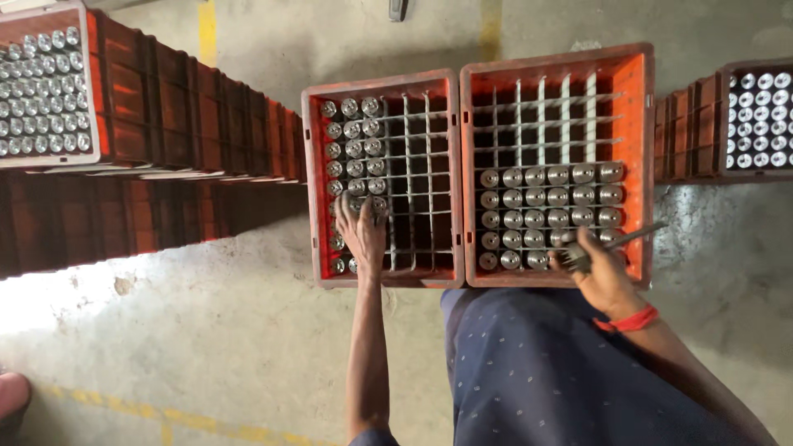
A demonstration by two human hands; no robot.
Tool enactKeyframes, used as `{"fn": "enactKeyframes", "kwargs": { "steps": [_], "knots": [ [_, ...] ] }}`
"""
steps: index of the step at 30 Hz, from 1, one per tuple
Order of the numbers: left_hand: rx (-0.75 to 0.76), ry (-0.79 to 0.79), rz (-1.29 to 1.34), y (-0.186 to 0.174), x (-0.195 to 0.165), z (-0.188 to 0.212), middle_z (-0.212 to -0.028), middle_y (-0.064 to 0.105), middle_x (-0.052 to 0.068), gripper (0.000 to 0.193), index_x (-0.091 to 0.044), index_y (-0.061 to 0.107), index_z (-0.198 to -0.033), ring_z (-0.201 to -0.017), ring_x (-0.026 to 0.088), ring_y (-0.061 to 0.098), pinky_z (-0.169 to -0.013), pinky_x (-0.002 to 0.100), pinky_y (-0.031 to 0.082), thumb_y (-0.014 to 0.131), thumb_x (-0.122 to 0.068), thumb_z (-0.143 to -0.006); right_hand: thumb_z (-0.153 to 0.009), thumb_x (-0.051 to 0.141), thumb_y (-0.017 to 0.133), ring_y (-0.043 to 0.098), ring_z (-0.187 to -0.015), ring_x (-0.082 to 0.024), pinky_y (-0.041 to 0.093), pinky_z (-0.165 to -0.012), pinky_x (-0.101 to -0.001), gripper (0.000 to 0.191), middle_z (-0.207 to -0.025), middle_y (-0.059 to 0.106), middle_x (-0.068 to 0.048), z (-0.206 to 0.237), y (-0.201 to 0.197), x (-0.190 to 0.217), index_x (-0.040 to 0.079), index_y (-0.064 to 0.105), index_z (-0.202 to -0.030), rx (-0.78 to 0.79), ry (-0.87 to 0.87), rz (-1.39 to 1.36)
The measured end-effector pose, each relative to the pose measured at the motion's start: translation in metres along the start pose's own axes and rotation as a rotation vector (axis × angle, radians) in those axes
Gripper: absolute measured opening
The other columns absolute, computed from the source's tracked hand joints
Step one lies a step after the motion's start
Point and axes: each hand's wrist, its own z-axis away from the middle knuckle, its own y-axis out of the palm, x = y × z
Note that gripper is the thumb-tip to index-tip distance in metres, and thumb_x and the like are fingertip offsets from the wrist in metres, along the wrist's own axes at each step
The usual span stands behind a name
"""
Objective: The person transfers small metal cylindrical parts from one red crate to another, placing them into a grid insert. They repeatedly pick parts from the left crate and place them into the right crate, then move the filled crate aside and bring a new empty crate to continue the process.
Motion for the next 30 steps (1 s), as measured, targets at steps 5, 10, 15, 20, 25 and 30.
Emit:
{"fn": "enactKeyframes", "kwargs": {
  "steps": [5, 10, 15, 20, 25, 30],
  "knots": [
    [-0.003, 0.093, 0.15, -0.043, -0.004, -0.012, -0.126, 0.066, 0.015, 0.038, -0.008, 0.073, -0.104, -0.133, 0.037, 0.054, -0.106, 0.053, 0.047, 0.089, -0.028, -0.075, -0.108, 0.029, 0.057, 0.07, -0.096, -0.027, 0.058, -0.085, -0.041, 0.029, -0.099, 0.068, -0.011, 0.009, 0.039, -0.008, 0.001, 0.063, -0.109, 0.012, -0.043, 0.196],
    [-0.097, -0.152, 0.877, -0.073, -0.038, 0.006, -0.108, 0.069, 0.01, 0.031, -0.007, 0.067, -0.102, -0.102, 0.021, 0.067, -0.088, 0.038, 0.057, 0.085, -0.018, -0.079, -0.106, 0.019, 0.057, 0.071, -0.095, -0.027, 0.057, -0.082, -0.0414, 0.021, -0.099, 0.069, -0.014, 0.02, 0.045, -0.007, 0.0, 0.062, -0.114, -0.09, -0.038, 0.224],
    [0.316, -0.525, 1.226, -0.026, -0.139, 0.037, -0.07, 0.061, 0.003, 0.023, -0.004, 0.058, -0.08, -0.06, 0.013, 0.056, -0.056, 0.031, 0.047, 0.08, -0.002, -0.089, -0.103, 0.014, 0.059, 0.07, -0.098, -0.02, 0.056, -0.087, -0.0332, 0.018, -0.106, 0.067, -0.006, 0.01, 0.076, -0.014, 0.002, 0.063, -0.116, -0.075, -0.105, 0.231],
    [0.535, -0.285, 0.869, -0.022, -0.217, 0.091, -0.079, 0.074, 0.011, 0.023, 0.0, 0.069, -0.099, -0.069, 0.019, 0.072, -0.063, 0.035, 0.057, 0.078, -0.006, -0.079, -0.104, 0.012, 0.059, 0.064, -0.097, -0.011, 0.053, -0.084, -0.0283, 0.02, -0.107, 0.065, -0.004, 0.007, 0.111, 0.004, 0.005, 0.066, -0.121, -0.033, -0.31, 0.339],
    [0.699, -0.107, 0.63, -0.004, -0.246, 0.112, -0.088, 0.075, 0.022, 0.042, -0.002, 0.073, -0.112, -0.082, 0.037, 0.074, -0.072, 0.046, 0.058, 0.082, -0.019, -0.075, -0.104, 0.012, 0.061, 0.065, -0.078, -0.014, 0.055, -0.069, -0.0285, 0.016, -0.086, 0.066, -0.007, 0.018, 0.102, 0.016, 0.005, 0.063, -0.117, 0.037, -0.293, 0.349],
    [0.869, -0.092, 0.65, 0.023, -0.251, 0.127, -0.094, 0.076, 0.022, 0.047, 0.002, 0.069, -0.109, -0.087, 0.036, 0.075, -0.077, 0.046, 0.06, 0.083, -0.031, -0.079, -0.103, 0.01, 0.057, 0.068, -0.083, -0.013, 0.059, -0.073, -0.0296, 0.018, -0.088, 0.066, -0.006, 0.006, 0.056, 0.018, 0.006, 0.064, -0.118, 0.177, -0.15, 0.301]
  ]
}}
